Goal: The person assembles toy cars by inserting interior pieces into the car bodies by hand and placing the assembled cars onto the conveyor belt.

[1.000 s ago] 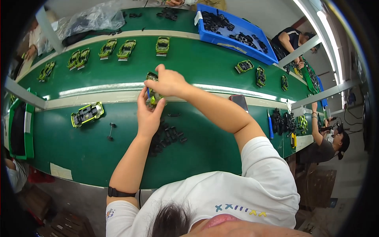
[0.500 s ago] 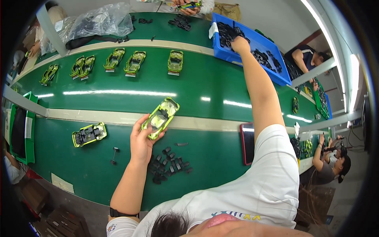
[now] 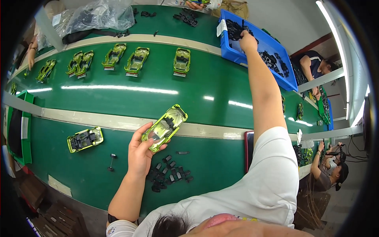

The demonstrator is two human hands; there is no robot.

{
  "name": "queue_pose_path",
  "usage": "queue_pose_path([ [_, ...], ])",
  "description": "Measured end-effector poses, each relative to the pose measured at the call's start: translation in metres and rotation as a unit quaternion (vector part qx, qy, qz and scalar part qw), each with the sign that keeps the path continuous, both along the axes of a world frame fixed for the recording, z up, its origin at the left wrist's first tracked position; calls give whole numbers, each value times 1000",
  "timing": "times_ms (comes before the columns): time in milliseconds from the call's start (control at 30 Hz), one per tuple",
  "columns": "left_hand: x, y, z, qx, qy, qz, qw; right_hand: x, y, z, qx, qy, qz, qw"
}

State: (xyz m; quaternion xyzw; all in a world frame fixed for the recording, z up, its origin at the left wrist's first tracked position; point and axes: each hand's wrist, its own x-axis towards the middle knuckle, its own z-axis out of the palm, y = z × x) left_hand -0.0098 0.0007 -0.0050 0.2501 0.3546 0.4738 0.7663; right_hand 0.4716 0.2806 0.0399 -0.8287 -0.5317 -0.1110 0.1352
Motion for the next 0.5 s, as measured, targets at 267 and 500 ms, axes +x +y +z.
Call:
queue_pose_path([
  [267,5,-11,0,15,-18,-16,1000,-66,-130,63,163,611,198,749],
  [500,13,-11,0,44,-6,-57,997,-169,-251,58,74,777,328,532],
])
